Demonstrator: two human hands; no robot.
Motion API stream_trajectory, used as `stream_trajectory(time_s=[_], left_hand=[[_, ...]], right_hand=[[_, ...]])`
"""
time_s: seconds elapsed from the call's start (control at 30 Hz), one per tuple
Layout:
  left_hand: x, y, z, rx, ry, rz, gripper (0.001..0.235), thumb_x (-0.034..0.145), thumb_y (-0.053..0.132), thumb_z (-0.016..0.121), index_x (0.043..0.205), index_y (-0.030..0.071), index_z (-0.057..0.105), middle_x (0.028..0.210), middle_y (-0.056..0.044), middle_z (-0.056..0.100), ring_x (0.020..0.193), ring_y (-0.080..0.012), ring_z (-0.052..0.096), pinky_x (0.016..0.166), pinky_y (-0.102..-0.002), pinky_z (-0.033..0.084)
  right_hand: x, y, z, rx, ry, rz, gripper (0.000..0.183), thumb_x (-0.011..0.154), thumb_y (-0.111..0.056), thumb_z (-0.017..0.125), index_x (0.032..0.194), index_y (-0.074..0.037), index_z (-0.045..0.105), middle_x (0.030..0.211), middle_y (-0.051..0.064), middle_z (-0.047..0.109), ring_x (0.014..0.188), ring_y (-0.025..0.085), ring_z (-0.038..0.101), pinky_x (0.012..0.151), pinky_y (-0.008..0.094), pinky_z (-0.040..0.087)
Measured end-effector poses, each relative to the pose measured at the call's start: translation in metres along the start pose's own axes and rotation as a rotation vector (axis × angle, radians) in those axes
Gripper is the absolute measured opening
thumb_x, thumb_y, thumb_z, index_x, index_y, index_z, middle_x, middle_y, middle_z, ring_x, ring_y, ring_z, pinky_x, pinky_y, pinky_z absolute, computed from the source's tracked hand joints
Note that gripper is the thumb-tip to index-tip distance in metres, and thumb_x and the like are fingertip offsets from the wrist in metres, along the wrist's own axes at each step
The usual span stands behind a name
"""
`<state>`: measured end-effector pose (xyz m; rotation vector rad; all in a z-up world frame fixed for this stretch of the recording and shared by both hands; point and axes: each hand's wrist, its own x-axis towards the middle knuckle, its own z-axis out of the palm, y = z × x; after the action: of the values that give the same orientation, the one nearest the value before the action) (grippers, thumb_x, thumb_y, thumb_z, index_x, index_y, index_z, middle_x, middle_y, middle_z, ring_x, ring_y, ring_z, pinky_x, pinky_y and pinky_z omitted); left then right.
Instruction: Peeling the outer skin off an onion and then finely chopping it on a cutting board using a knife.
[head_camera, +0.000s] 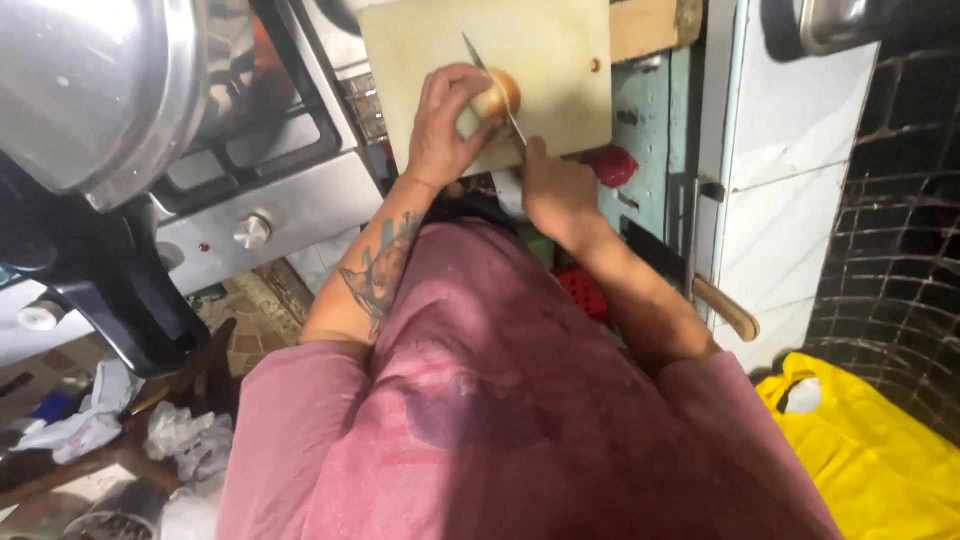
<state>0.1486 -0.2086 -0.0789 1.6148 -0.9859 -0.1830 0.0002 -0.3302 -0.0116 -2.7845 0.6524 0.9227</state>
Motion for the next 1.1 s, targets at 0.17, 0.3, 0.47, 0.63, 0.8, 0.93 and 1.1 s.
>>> stream_trajectory(time_s=[0.17,0.3,0.47,0.63,0.8,0.93,1.1], left_hand=[[0.0,-0.001,-0.001,0.033,-0.036,0.04,0.033,0.1,0.023,0.075,0.123,0.005,0.061,0.12,-0.016,0.055,0.113,-0.0356,0.054,0.096,-0.047,0.046],[-0.002,0.001,0.004,0.072,-0.007,0.032,0.036,0.1,0.025,0.074,0.126,0.006,0.059,0.122,-0.016,0.055,0.115,-0.0342,0.054,0.097,-0.047,0.049],[-0.003,0.014,-0.012,0.025,-0.001,0.005,0.036,0.097,0.016,0.071,0.127,0.003,0.054,0.128,-0.018,0.055,0.122,-0.0363,0.054,0.107,-0.049,0.047],[-0.027,0.022,-0.04,0.112,-0.204,-0.085,0.053,0.092,0.01,0.062,0.14,0.0,0.044,0.138,-0.022,0.05,0.131,-0.0409,0.049,0.115,-0.052,0.04],[-0.023,0.029,-0.036,0.192,-0.209,-0.397,0.058,0.093,0.019,0.05,0.147,0.002,0.041,0.152,-0.024,0.046,0.139,-0.0438,0.044,0.117,-0.056,0.035],[-0.017,0.033,-0.011,0.331,-0.171,-0.345,0.066,0.097,0.029,0.074,0.145,-0.004,0.043,0.146,-0.026,0.05,0.137,-0.042,0.045,0.116,-0.054,0.038],[-0.02,0.03,-0.006,0.539,-0.18,-0.243,0.07,0.09,0.024,0.08,0.146,0.002,0.045,0.143,-0.022,0.05,0.125,-0.0427,0.048,0.102,-0.054,0.045]], right_hand=[[0.039,-0.004,0.042,0.014,0.061,-0.013,0.038,0.097,-0.013,0.044,0.134,-0.006,0.041,0.082,0.01,0.073,0.063,0.039,0.073,0.052,0.051,0.053],[0.036,-0.003,0.026,0.183,-0.029,-0.022,0.038,0.099,-0.012,0.04,0.136,-0.006,0.037,0.092,0.012,0.071,0.074,0.044,0.07,0.059,0.055,0.051],[-0.012,0.015,0.004,0.369,-0.137,0.051,0.027,0.104,-0.029,0.031,0.118,-0.007,0.041,0.093,0.021,0.07,0.081,0.052,0.066,0.066,0.061,0.045],[-0.037,0.039,-0.002,0.315,0.02,0.019,0.027,0.11,-0.03,0.037,0.117,-0.004,0.043,0.084,0.022,0.072,0.075,0.053,0.069,0.061,0.065,0.048],[-0.035,0.048,0.0,0.213,0.049,0.038,0.022,0.111,-0.029,0.039,0.118,-0.008,0.045,0.084,0.019,0.073,0.074,0.048,0.072,0.062,0.059,0.051],[-0.034,0.048,0.014,0.188,0.144,-0.058,0.023,0.109,-0.025,0.036,0.113,-0.006,0.047,0.07,0.016,0.07,0.062,0.047,0.07,0.052,0.057,0.049],[-0.027,0.065,0.027,0.149,0.457,-0.224,0.014,0.105,-0.019,0.05,0.103,-0.005,0.05,0.056,0.009,0.059,0.045,0.039,0.06,0.036,0.051,0.042]])
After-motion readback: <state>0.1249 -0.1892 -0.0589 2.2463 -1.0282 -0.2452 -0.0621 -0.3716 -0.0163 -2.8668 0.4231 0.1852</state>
